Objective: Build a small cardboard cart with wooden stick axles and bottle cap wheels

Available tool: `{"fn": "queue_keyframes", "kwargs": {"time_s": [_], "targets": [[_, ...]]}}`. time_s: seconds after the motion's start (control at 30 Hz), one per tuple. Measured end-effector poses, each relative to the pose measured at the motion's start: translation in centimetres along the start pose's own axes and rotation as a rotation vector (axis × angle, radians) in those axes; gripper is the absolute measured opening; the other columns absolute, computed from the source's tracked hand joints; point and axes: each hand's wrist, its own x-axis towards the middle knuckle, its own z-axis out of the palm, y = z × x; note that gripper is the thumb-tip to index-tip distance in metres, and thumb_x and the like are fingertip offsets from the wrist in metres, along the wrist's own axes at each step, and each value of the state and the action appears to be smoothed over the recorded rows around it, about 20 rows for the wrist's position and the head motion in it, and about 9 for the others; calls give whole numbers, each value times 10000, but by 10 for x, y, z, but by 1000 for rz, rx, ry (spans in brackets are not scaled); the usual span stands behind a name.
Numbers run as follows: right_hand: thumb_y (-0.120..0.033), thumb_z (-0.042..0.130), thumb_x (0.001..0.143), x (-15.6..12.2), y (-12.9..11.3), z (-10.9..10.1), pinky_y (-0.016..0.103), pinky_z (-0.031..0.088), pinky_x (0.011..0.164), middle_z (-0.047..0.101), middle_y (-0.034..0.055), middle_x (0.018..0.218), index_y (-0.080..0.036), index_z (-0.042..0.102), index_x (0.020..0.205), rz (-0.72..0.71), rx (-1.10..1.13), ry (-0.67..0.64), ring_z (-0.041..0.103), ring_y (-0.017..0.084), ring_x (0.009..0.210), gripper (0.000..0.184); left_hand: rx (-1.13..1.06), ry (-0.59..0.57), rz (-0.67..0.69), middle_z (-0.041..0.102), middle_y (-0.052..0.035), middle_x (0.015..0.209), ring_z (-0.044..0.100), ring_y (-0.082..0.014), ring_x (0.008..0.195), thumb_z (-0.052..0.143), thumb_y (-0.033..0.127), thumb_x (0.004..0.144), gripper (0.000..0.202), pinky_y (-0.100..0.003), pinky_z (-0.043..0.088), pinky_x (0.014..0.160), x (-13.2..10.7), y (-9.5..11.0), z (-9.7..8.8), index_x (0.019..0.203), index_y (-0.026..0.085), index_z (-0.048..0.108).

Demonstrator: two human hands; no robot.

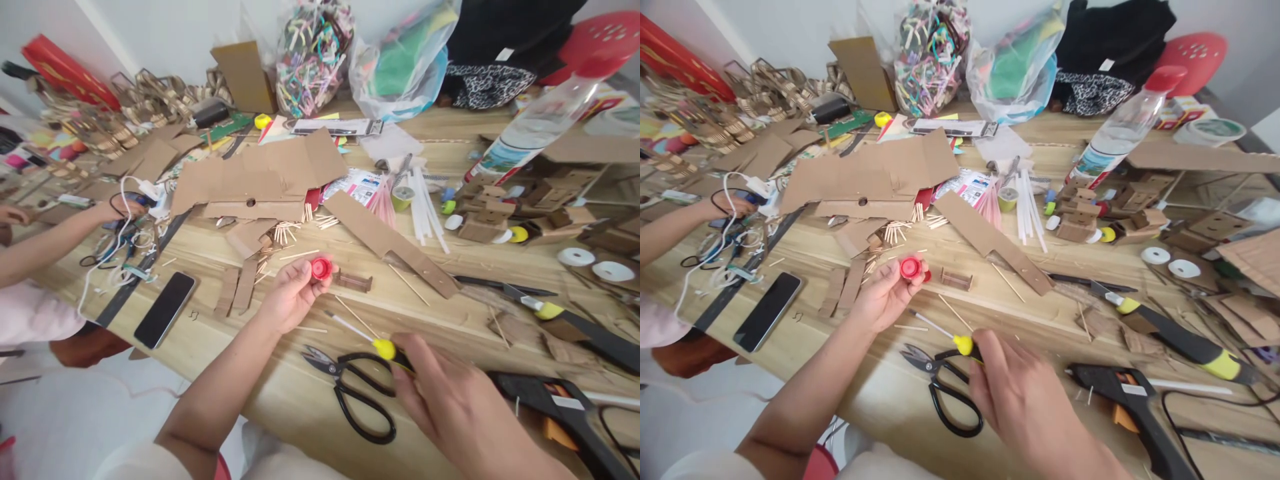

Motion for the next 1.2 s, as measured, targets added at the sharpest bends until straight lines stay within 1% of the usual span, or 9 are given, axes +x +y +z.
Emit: {"fn": "queue_keyframes", "kwargs": {"time_s": [0.07,0.17,0.27,0.53,0.63,0.73,0.97,1.1,1.2], "targets": [[-261,363,1047,-4,-1,-13,251,449,416,646,-13,574,-219,582,1008,97,95,8,591,151,408,227,51,-15,2,736,-69,767,626,-128,667,954,393,624,389,-226,520,622,-2,-2,2,868,130,803],[-306,377,1055,-8,-2,-20,263,504,451,752,46,710,-213,623,1131,154,55,46,679,180,481,274,150,-30,-5,750,-79,782,615,-137,659,940,475,622,437,-249,518,628,-6,-5,5,885,150,816],[-301,384,1062,-9,-3,-15,260,534,478,785,68,784,-204,656,1159,145,-5,58,715,184,528,304,213,-40,-6,754,-83,788,625,-150,683,925,532,617,460,-258,512,635,-9,-9,6,885,171,827],[-270,368,1087,-5,-8,-15,247,512,467,754,52,732,-166,622,1191,75,-55,117,700,169,507,294,216,-70,-2,726,-69,736,596,-131,651,927,537,609,436,-250,472,614,-12,-14,11,819,167,835],[-236,388,1075,-7,-9,-15,263,493,476,727,29,702,-182,584,1255,49,-105,129,678,175,495,272,212,-54,-11,719,-61,722,577,-124,625,933,551,582,444,-251,451,599,-12,-15,11,805,180,837],[-199,420,1061,-10,-10,-14,270,454,470,680,9,653,-136,520,1349,0,-179,150,614,162,457,312,206,-48,-15,713,-59,717,566,-122,617,931,559,578,448,-252,435,595,-12,-16,10,792,179,833],[-169,474,1036,-8,-14,-17,284,410,481,614,-34,597,-117,361,1565,-49,-267,159,521,146,437,544,113,-70,-26,717,-52,713,563,-92,629,935,501,613,380,-200,428,585,-12,-19,9,822,196,848],[-145,496,1043,-9,-13,-14,280,394,505,579,-44,592,-47,311,1601,-88,-279,227,490,122,441,596,112,-75,-18,704,-37,707,565,-81,632,935,505,614,382,-190,435,594,-12,-19,10,820,196,842],[-138,519,1038,-12,-12,-10,279,398,521,591,-34,606,-26,306,1602,-87,-274,219,496,118,456,613,127,-63,-2,701,-44,705,560,-92,636,930,513,621,401,-202,427,576,-13,-19,11,810,173,833]]}}
